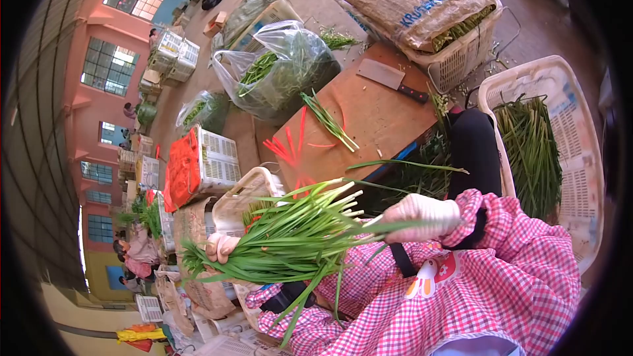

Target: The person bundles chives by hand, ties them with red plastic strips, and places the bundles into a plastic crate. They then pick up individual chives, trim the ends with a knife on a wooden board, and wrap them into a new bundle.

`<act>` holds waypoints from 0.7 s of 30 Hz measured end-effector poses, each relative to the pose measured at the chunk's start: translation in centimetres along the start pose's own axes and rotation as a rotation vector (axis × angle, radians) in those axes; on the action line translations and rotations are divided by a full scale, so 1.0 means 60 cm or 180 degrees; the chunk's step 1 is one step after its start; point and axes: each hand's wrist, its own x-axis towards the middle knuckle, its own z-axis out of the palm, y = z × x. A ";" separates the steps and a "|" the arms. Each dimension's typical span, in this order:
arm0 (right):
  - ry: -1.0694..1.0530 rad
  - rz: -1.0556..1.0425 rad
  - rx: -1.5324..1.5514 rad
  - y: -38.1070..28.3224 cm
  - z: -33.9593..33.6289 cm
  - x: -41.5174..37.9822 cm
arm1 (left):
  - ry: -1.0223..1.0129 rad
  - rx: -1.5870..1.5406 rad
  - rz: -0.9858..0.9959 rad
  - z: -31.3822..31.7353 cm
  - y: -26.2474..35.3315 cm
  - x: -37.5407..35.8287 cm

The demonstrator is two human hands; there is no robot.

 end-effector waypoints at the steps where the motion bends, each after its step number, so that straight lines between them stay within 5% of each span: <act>1: -0.0313 0.0368 -0.0248 0.010 -0.010 -0.012 | 0.0003 0.0003 -0.0005 -0.007 0.010 -0.003; 5: -0.0716 0.0680 -0.0614 0.026 -0.055 -0.054 | -0.0275 0.0098 0.0018 -0.013 0.040 -0.008; 7: -0.1105 0.0966 -0.2390 0.034 -0.078 -0.069 | -0.0134 0.0264 0.0086 -0.014 0.058 -0.019; 8: -0.1314 0.1322 -0.3128 0.039 -0.083 -0.074 | 0.0178 -0.0711 0.0700 0.013 0.021 -0.014; 11: -0.1461 0.1710 -0.4055 0.051 -0.080 -0.079 | 0.0008 0.0296 0.0133 0.019 0.040 0.002; 13: 0.0025 0.0203 -0.3248 0.008 -0.054 -0.047 | -0.0063 0.0029 0.0217 0.010 0.026 0.025; 15: 0.0352 -0.0442 -0.3232 -0.001 -0.034 -0.015 | -0.0333 -0.0179 0.0101 0.009 0.021 0.048; 17: 0.0466 -0.0444 -0.3069 0.004 -0.007 0.013 | 0.0184 -0.0356 0.0670 -0.006 0.021 0.047; 21: 0.0773 -0.0646 -0.2780 0.027 0.029 0.068 | 0.1000 0.0827 0.0577 0.035 -0.017 0.097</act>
